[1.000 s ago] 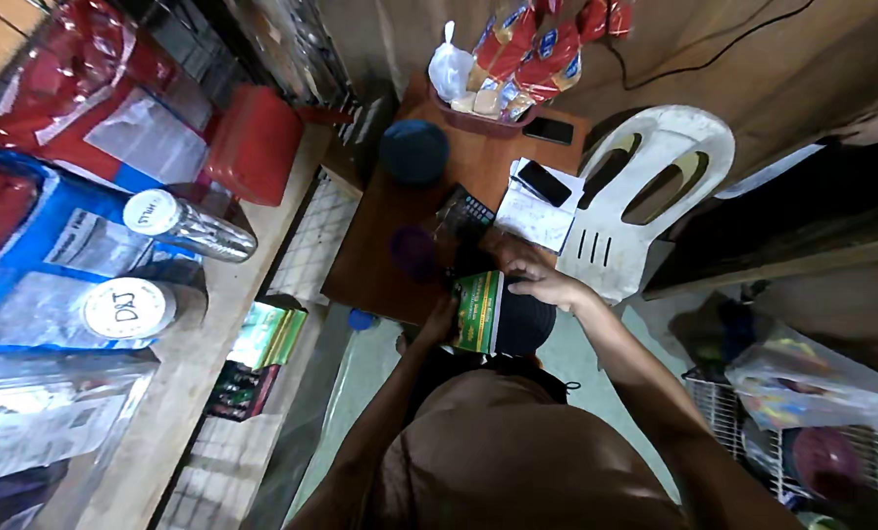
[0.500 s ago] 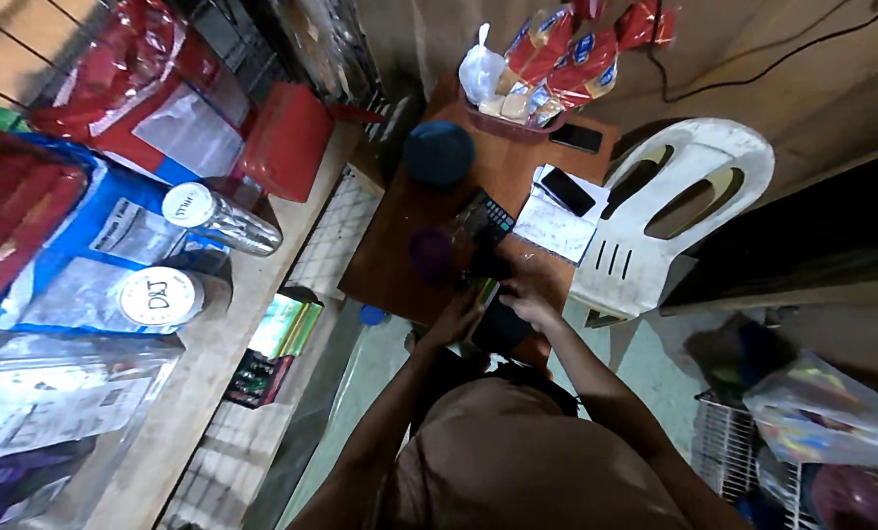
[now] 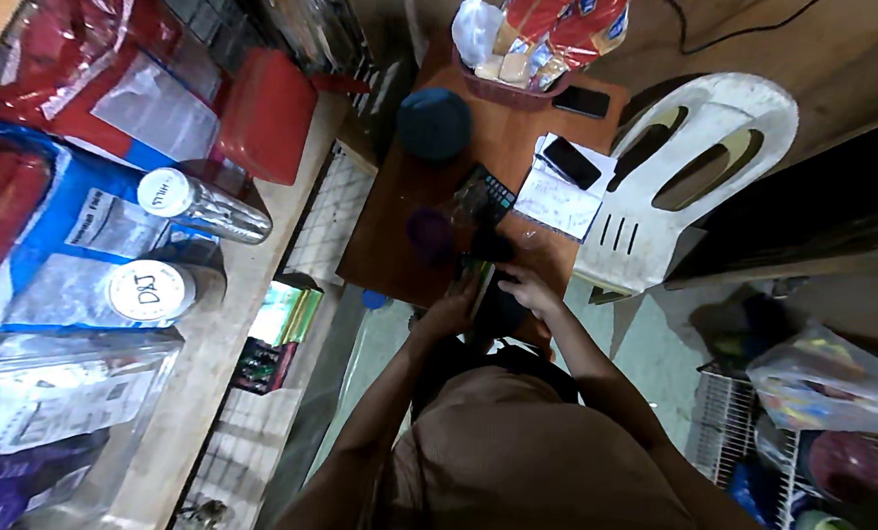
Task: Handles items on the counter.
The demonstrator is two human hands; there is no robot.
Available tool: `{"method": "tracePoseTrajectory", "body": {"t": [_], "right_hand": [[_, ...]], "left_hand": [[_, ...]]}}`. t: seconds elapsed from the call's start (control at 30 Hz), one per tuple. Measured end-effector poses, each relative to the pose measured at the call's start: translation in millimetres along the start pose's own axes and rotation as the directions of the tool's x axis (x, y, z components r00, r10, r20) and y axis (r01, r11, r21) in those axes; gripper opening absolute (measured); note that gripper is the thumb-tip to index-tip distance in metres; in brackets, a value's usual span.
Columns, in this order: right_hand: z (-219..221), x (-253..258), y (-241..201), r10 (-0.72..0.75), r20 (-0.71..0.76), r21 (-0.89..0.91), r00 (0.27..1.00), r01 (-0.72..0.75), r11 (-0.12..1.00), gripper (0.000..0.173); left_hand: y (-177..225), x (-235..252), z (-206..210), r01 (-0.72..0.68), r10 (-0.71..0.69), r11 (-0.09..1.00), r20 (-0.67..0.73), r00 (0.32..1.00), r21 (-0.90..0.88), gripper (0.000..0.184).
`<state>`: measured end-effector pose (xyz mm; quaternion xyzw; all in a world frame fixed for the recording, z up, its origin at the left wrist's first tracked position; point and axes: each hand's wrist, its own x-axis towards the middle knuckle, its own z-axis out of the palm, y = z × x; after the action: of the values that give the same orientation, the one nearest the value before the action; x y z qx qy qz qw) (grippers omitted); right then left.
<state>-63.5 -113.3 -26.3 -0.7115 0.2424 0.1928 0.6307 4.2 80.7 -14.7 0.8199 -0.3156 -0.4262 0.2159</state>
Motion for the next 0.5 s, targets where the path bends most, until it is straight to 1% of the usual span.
{"method": "tracePoseTrajectory", "body": {"t": [0.07,0.17,0.23,0.27,0.3,0.37,0.43,0.5], "right_hand": [[1.0,-6.4,-2.8,0.011,-0.005,0.001,1.0,-0.011,1.0,0.043],[3.4,-19.7,-8.8,-0.002,-0.022,-0.007,1.0,0.002,1.0,0.043],[1.8,-20.4,-9.4,-0.019,-0.005,-0.018,1.0,0.019,1.0,0.043],[1.6,-20.8,-9.6,-0.028,0.0,-0.024,1.0,0.028,0.999,0.043],[1.7,-21.7,-10.2,-0.036,0.003,-0.028,0.999,0.036,0.999,0.043],[2.4,-22.1,-9.6,-0.051,0.009,-0.027,0.999,0.051,0.998,0.043],[1.3,-13.2,-6.9,-0.047,0.036,-0.04,0.998,0.049,0.998,0.044],[-0.8,2.0,-0.9,-0.059,0.059,-0.08,0.997,0.063,0.995,0.045]], "left_hand": [[-0.7,-3.1,3.1,-0.004,0.004,1.0,-0.006,1.0,0.019,0.105],[-0.3,-5.7,4.2,-0.025,0.025,1.0,-0.009,1.0,-0.016,0.103],[1.9,-6.8,2.0,-0.015,0.015,0.999,0.003,1.0,-0.04,0.099],[1.6,-6.4,1.7,-0.018,0.018,0.998,-0.006,1.0,-0.061,0.094],[-0.5,-3.9,3.3,-0.025,0.022,0.996,-0.036,0.999,-0.086,0.086],[-6.5,7.7,12.0,-0.044,0.025,0.993,-0.169,0.985,-0.106,0.072],[-5.4,16.9,17.5,-0.047,0.023,0.996,-0.287,0.958,-0.079,0.066],[5.1,23.4,13.5,-0.033,0.011,0.998,-0.333,0.943,-0.06,0.06]]}}
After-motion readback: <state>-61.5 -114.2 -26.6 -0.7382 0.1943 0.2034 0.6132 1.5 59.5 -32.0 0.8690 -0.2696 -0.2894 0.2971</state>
